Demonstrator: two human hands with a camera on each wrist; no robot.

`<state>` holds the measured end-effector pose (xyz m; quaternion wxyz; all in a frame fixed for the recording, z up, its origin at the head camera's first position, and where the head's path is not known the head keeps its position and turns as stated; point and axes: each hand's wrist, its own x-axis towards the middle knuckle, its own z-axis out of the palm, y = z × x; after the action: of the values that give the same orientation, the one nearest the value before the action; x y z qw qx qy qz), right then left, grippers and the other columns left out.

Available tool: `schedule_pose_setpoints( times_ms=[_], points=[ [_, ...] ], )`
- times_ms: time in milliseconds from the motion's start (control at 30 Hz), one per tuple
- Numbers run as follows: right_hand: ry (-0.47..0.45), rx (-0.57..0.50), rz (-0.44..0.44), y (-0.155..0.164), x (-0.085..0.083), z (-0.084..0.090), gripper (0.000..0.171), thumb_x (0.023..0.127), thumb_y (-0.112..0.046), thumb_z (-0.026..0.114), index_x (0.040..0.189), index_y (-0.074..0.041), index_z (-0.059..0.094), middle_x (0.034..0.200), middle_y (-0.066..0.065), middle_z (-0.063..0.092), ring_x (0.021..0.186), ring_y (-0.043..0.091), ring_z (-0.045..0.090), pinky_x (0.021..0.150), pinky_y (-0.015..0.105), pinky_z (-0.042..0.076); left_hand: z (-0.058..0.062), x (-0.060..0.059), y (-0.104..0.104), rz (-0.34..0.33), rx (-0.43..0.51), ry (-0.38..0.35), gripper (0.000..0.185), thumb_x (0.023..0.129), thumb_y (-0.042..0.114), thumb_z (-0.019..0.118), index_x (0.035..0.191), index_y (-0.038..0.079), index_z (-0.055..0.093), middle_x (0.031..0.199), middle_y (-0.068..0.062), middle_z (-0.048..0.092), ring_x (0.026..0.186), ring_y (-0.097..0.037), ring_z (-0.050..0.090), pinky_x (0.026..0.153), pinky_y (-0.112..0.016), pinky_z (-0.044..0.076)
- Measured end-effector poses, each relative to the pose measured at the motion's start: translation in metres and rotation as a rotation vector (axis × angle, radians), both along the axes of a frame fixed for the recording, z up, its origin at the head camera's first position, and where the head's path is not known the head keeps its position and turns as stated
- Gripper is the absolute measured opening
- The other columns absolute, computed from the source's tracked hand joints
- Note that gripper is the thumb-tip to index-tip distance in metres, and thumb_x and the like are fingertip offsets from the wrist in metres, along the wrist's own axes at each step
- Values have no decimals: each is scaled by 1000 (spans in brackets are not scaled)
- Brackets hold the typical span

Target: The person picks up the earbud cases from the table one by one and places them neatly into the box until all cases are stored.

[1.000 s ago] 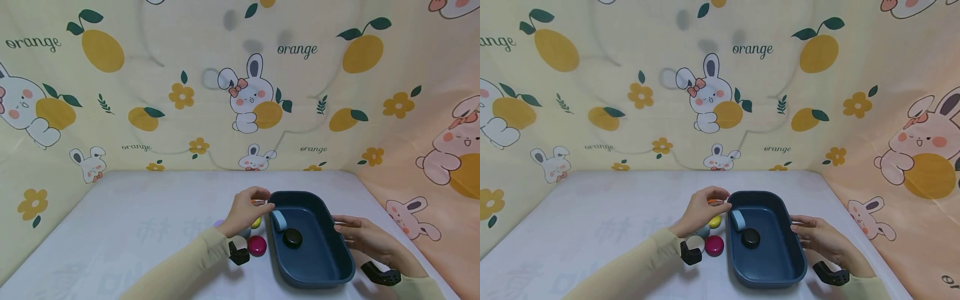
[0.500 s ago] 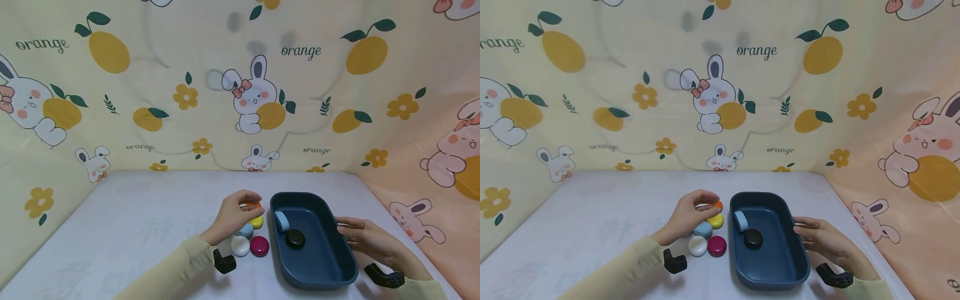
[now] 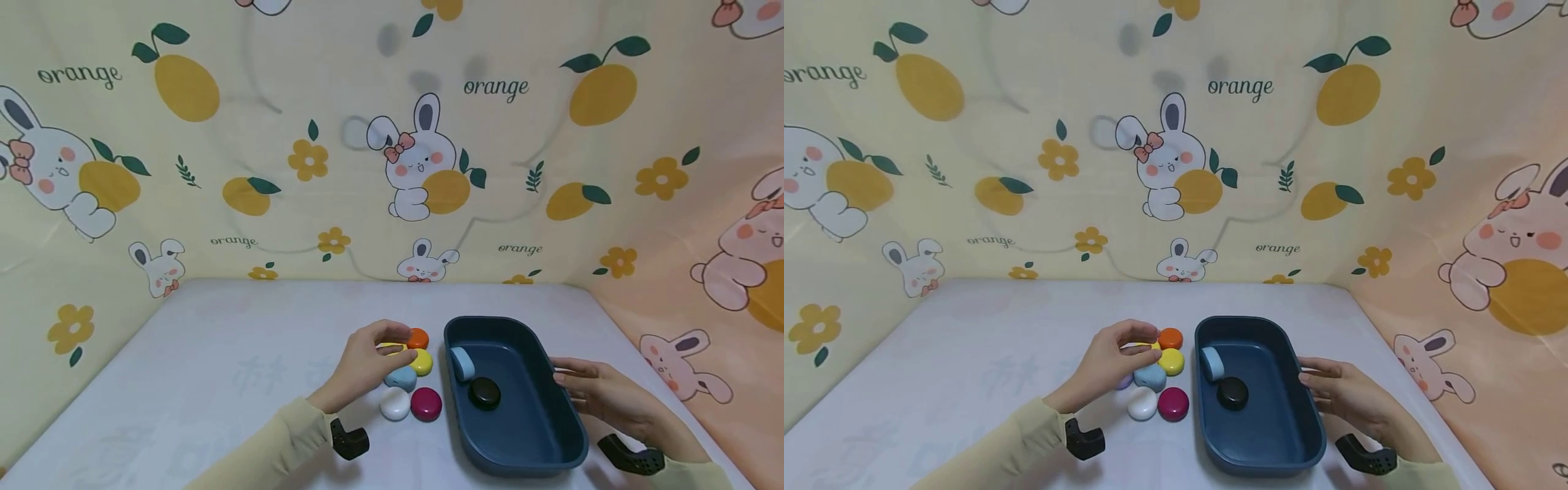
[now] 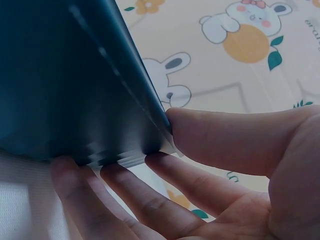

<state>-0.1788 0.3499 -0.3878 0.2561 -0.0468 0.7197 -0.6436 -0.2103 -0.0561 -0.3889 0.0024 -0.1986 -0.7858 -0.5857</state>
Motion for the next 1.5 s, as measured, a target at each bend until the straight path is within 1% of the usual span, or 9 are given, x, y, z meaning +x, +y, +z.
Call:
schedule_pose_setpoints(
  times_ms=[300, 500, 600, 867, 933, 1067, 1233, 1333, 1500],
  points=[
    [-1, -31, 7, -1, 0, 0, 66, 105, -17, 48, 150, 14, 11, 139, 21, 52, 118, 31, 57, 96, 51, 47, -2, 2, -12, 16, -12, -12, 38, 87, 21, 78, 120, 10, 64, 117, -2, 64, 111, -28, 60, 88, -28, 53],
    [-1, -23, -1, -1, -1, -1, 66, 105, -17, 49, 149, 14, 12, 138, 21, 53, 118, 31, 57, 96, 51, 48, -3, 1, -21, 19, -27, -13, 39, 86, 23, 78, 119, 8, 64, 118, -7, 64, 110, -29, 60, 88, -30, 53],
    [-3, -22, -3, -1, -1, -2, 66, 105, -17, 49, 149, 14, 11, 138, 21, 53, 118, 32, 57, 96, 51, 48, -3, 1, -26, 29, -30, -9, 40, 86, 22, 79, 120, 9, 64, 118, -7, 64, 111, -29, 60, 88, -30, 53],
    [4, -31, 5, 0, -2, -2, 66, 105, -17, 49, 149, 14, 11, 138, 20, 53, 117, 32, 57, 96, 50, 48, -6, -1, -38, 57, -25, 23, 38, 85, 16, 79, 119, 8, 64, 117, -7, 64, 109, -23, 61, 88, -27, 53],
    [2, -34, 7, -1, -2, -2, 66, 105, -17, 48, 149, 14, 10, 138, 20, 52, 118, 31, 57, 96, 50, 48, -6, 0, -41, 69, -28, 17, 39, 85, 17, 79, 119, 8, 64, 116, -5, 64, 109, -22, 61, 88, -28, 53],
    [-4, -40, 6, -1, -2, -2, 66, 105, -17, 48, 149, 15, 11, 138, 20, 53, 117, 31, 57, 96, 50, 48, -8, 1, -47, 96, -40, -25, 41, 84, 19, 80, 120, 9, 63, 117, -4, 64, 109, -21, 61, 88, -28, 53],
    [-4, -29, 5, -1, -2, -2, 66, 105, -17, 49, 149, 14, 11, 138, 20, 53, 117, 30, 57, 96, 51, 48, -15, 3, -52, 117, -32, -60, 41, 84, 16, 80, 121, 7, 63, 119, -9, 64, 109, -23, 61, 89, -30, 53],
    [-3, -18, 2, 0, -2, -2, 67, 105, -17, 50, 149, 14, 11, 138, 20, 53, 117, 30, 57, 96, 51, 48, -20, 4, -53, 127, -30, -73, 42, 84, 16, 80, 121, 7, 63, 120, -10, 63, 110, -24, 61, 90, -30, 52],
    [-12, -14, -4, 2, -2, -2, 67, 105, -18, 50, 149, 14, 11, 137, 19, 53, 117, 30, 57, 96, 51, 48, -29, 7, -53, 132, -13, -86, 43, 83, 13, 80, 122, 4, 62, 121, -12, 63, 112, -26, 60, 91, -32, 52]
  ],
)
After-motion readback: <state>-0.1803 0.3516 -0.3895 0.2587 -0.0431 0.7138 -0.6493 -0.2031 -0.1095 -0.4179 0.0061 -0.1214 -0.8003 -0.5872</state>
